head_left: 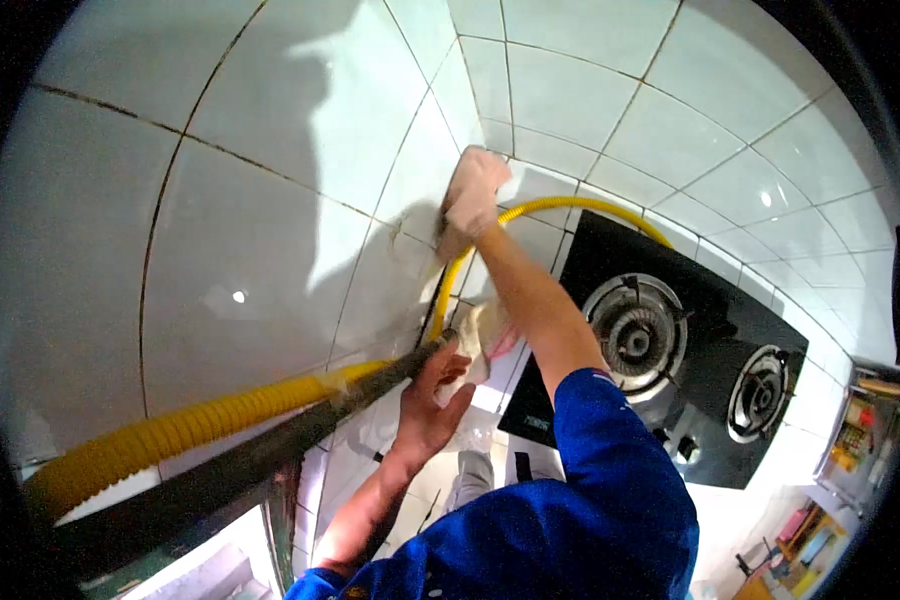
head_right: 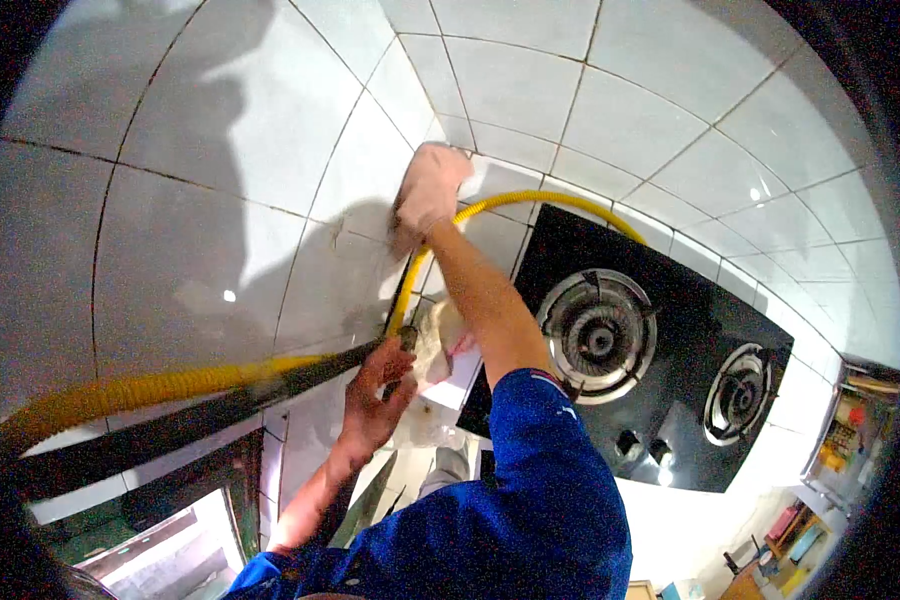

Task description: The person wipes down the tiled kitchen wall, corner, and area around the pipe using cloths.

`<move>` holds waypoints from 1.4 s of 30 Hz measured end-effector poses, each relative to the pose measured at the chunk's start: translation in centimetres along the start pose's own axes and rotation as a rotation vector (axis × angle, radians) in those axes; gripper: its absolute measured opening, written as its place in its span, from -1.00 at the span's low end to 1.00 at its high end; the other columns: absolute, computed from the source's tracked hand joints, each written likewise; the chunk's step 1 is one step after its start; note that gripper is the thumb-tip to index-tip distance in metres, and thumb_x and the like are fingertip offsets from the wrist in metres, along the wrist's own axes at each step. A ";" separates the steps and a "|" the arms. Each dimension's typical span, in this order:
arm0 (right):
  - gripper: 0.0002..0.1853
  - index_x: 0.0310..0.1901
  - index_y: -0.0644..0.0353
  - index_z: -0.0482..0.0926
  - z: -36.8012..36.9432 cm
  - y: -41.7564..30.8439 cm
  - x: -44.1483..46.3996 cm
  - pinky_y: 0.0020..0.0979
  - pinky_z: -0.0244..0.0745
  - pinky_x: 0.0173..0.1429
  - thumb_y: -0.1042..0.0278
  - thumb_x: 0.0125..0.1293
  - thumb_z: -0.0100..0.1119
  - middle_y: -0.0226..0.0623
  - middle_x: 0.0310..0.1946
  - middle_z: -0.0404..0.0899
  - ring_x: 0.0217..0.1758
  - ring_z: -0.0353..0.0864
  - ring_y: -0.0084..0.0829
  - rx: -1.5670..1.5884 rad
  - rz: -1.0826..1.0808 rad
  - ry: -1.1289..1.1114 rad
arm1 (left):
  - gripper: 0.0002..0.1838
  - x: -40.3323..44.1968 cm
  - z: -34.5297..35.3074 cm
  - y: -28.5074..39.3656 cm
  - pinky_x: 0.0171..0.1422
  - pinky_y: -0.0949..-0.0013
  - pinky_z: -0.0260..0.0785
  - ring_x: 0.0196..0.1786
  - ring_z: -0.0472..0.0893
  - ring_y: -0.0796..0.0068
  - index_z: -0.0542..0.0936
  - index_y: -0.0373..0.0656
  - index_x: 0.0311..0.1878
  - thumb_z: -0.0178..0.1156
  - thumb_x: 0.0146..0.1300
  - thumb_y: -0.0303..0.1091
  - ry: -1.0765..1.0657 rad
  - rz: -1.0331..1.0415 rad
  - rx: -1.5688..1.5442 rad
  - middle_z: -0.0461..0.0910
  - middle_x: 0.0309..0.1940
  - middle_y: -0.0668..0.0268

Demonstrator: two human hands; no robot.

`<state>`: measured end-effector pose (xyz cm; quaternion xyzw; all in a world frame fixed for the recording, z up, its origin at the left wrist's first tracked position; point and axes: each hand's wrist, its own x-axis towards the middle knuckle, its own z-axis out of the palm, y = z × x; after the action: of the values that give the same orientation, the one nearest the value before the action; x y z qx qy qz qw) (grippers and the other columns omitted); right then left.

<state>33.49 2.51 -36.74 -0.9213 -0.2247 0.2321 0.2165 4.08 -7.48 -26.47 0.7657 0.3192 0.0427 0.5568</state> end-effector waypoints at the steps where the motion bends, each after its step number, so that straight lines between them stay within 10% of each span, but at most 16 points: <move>1: -0.83 -0.28 0.24 0.59 0.3 0.7 1.7 -0.24 0.49 0.04 0.33 0.38 0.14 -0.18 -0.22 0.59 -0.19 0.53 -0.34 -0.367 -0.165 -0.106 | -0.29 0.0 -0.3 0.1 0.28 0.24 0.49 0.11 0.68 0.28 0.33 -0.09 0.49 0.34 0.28 -0.45 -0.006 0.034 0.036 0.66 0.11 0.15; 4: -0.47 -0.12 0.03 0.73 6.2 2.5 4.1 -0.34 0.57 0.10 0.02 -0.14 0.67 -0.37 -0.25 0.71 -0.01 0.65 -0.39 0.074 -0.087 0.495 | -0.28 0.1 -0.3 0.8 0.29 0.24 0.49 0.12 0.68 0.29 0.32 -0.09 0.50 0.34 0.28 -0.47 -0.014 0.013 0.004 0.66 0.11 0.15; 10: -0.47 -0.39 0.10 0.71 -2.1 -1.6 -0.3 -0.34 0.61 0.03 0.02 -0.40 0.77 -0.41 -0.31 0.68 -0.05 0.67 -0.37 -0.094 0.194 0.164 | -0.25 0.3 -0.3 0.9 0.29 0.23 0.49 0.12 0.68 0.26 0.26 -0.12 0.53 0.31 0.29 -0.51 0.005 0.033 0.010 0.66 0.12 0.14; 12: -0.49 -0.41 0.10 0.67 0.8 0.3 0.7 -0.30 0.65 -0.16 0.16 -0.45 0.77 -0.48 -0.44 0.63 -0.22 0.69 -0.34 0.177 -0.032 0.274 | -0.24 0.2 -0.4 1.2 0.28 0.23 0.50 0.12 0.68 0.26 0.25 -0.13 0.54 0.31 0.30 -0.51 0.011 0.050 0.006 0.66 0.12 0.13; 33: -0.53 -0.08 0.20 0.49 -3.3 -4.4 1.4 -0.28 0.40 0.17 0.18 0.00 0.41 -0.31 -0.10 0.48 0.05 0.51 -0.32 0.227 -0.483 0.482 | -0.16 0.5 0.7 1.0 0.27 0.23 0.50 0.13 0.66 0.27 0.12 -0.10 0.61 0.30 0.34 -0.45 0.013 0.022 -0.053 0.62 0.17 0.09; 42: -0.49 0.06 0.27 0.42 3.3 1.7 1.5 -0.23 0.30 0.29 0.17 0.14 0.28 -0.25 0.04 0.43 0.16 0.44 -0.30 0.131 -0.191 0.272 | -0.15 -0.1 0.2 1.5 0.27 0.22 0.50 0.13 0.66 0.26 0.12 -0.11 0.61 0.32 0.31 -0.41 0.029 0.000 -0.071 0.64 0.15 0.10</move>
<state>33.43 2.89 -40.70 -0.9026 -0.2640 0.0978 0.3256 4.74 -7.94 -25.20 0.7446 0.3255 0.0653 0.5791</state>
